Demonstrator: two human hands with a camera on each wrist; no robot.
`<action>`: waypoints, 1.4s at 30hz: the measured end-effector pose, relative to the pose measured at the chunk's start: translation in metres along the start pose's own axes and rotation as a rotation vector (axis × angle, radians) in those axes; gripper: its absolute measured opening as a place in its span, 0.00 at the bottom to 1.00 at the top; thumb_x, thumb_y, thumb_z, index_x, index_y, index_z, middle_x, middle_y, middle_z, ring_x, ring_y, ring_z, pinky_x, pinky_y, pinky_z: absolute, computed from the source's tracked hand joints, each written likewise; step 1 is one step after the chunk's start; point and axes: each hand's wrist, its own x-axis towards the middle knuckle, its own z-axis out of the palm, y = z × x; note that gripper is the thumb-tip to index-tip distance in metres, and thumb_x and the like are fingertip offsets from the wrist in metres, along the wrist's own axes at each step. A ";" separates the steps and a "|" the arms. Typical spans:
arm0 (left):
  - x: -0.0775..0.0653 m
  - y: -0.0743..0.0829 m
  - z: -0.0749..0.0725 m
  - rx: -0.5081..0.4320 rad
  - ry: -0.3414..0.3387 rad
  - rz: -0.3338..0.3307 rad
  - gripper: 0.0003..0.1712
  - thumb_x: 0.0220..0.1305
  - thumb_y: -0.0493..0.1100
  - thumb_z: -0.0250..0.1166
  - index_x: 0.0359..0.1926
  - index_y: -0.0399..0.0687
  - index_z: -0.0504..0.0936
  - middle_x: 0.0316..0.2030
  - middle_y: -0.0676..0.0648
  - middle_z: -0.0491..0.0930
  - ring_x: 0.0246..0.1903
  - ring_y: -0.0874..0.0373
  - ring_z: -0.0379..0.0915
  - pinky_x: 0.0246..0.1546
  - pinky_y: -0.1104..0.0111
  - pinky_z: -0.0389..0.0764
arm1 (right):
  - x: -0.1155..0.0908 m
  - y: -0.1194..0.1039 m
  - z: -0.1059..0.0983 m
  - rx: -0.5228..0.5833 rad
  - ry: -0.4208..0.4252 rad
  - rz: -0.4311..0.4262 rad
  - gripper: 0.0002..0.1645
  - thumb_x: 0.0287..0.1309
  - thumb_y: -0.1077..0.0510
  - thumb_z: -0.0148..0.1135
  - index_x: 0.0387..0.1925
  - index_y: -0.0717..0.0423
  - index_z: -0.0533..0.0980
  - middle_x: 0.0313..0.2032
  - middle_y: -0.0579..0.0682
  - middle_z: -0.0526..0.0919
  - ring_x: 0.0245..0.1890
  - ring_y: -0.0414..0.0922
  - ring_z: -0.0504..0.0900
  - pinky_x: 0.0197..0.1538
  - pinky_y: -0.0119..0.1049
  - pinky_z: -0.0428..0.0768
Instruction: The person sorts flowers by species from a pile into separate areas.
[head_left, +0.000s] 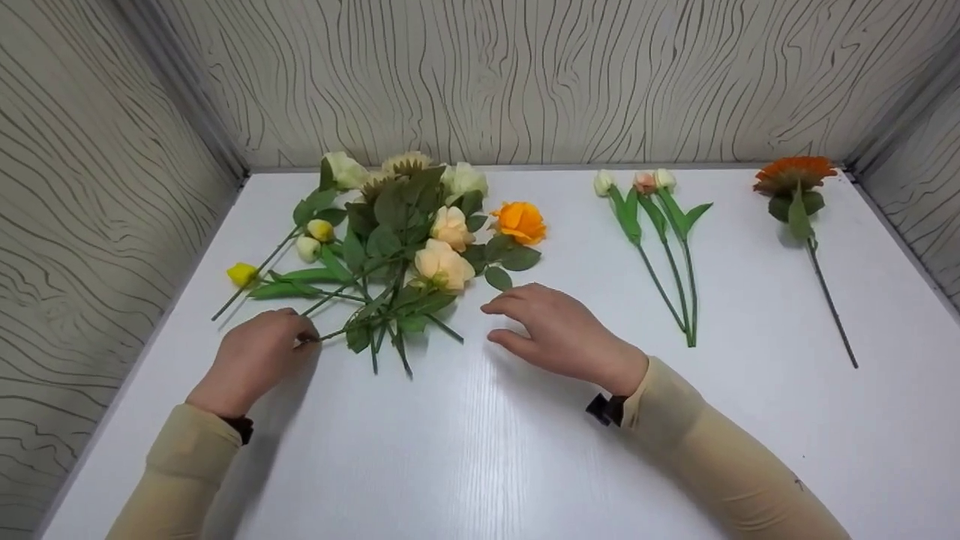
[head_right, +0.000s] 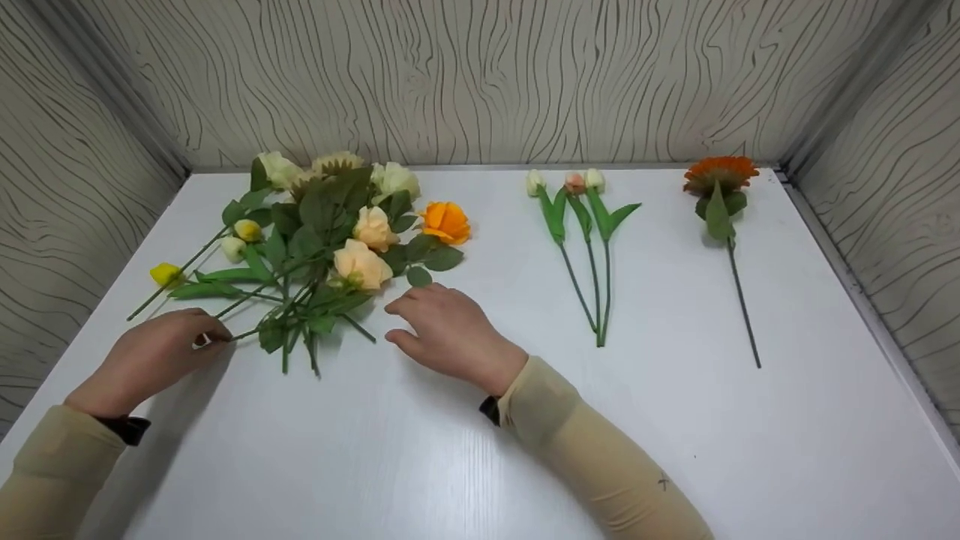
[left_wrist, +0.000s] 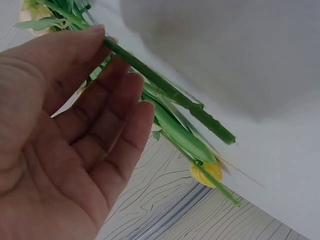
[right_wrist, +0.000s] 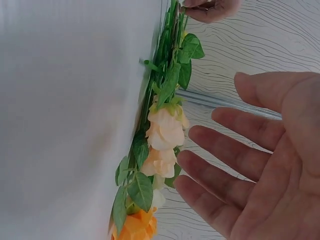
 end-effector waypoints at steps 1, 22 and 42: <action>0.000 0.000 -0.001 -0.005 -0.006 -0.001 0.06 0.61 0.31 0.72 0.38 0.44 0.90 0.34 0.48 0.84 0.38 0.49 0.82 0.41 0.52 0.83 | 0.000 0.001 -0.001 0.003 0.004 0.010 0.21 0.72 0.49 0.63 0.60 0.54 0.81 0.55 0.49 0.84 0.59 0.50 0.79 0.62 0.48 0.76; 0.078 0.113 -0.018 -0.438 0.053 -0.017 0.08 0.71 0.43 0.67 0.45 0.45 0.87 0.38 0.50 0.83 0.35 0.56 0.77 0.37 0.60 0.80 | -0.005 0.035 -0.039 0.406 0.262 0.358 0.12 0.72 0.49 0.63 0.49 0.45 0.87 0.46 0.40 0.87 0.44 0.41 0.83 0.48 0.43 0.82; 0.140 0.240 0.026 -0.850 -0.020 0.094 0.07 0.68 0.44 0.70 0.43 0.48 0.85 0.34 0.55 0.83 0.32 0.61 0.78 0.35 0.69 0.81 | -0.012 0.063 -0.061 0.963 0.573 0.481 0.24 0.66 0.50 0.70 0.52 0.67 0.82 0.43 0.58 0.86 0.41 0.50 0.84 0.44 0.35 0.85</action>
